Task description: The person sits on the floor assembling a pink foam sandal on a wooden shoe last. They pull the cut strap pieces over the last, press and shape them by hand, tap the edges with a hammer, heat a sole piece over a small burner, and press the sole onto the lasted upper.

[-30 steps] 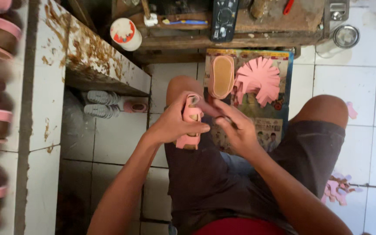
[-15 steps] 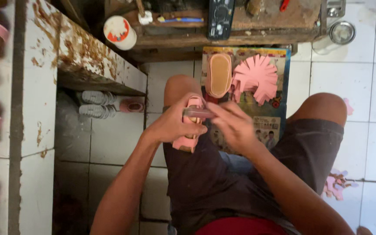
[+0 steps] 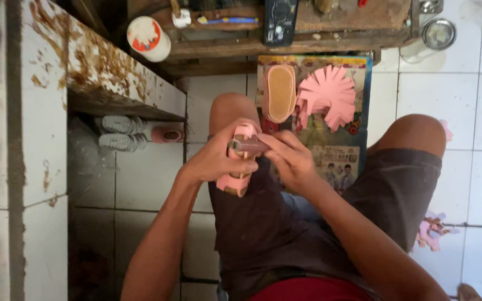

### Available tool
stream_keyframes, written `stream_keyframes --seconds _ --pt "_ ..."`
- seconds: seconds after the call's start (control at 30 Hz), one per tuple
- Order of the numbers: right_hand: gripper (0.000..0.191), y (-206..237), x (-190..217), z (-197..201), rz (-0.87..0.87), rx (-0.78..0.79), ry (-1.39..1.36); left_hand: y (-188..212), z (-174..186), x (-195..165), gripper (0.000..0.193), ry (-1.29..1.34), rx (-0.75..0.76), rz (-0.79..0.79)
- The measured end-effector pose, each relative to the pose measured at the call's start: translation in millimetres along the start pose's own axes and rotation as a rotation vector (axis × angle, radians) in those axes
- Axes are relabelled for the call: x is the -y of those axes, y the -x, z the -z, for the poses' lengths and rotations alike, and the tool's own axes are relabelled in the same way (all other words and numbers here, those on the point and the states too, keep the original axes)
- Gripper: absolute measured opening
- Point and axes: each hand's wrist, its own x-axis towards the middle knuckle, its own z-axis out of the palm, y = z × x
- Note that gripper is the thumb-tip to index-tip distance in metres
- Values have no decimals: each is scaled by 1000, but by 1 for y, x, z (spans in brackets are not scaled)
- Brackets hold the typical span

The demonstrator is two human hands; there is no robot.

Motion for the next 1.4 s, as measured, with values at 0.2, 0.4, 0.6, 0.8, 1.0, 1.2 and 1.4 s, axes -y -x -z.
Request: stream_keyframes --seconds 0.2,0.4,0.6,0.8,1.0,1.2,1.4 --pt "37 2 2 1 -144 -116 -76 -1 6 0 57 14 7 -37" --pt "35 11 -7 -21 -62 -80 -29 1 0 -2 60 -103 -52 -116" --pt "35 3 8 12 -227 -208 -38 7 4 -38 67 -109 -124 -25" --pt "37 -24 30 12 105 -113 12 -9 -13 -67 65 -593 -165 -225" --pt "38 -15 7 27 -56 -109 64 -7 -19 -62 56 -383 -241 103" --pt "35 0 4 18 -174 -193 68 0 -13 -56 50 -313 -251 -151" --pt "36 -15 25 18 -220 -178 -106 0 -13 -64 55 -362 -300 58"
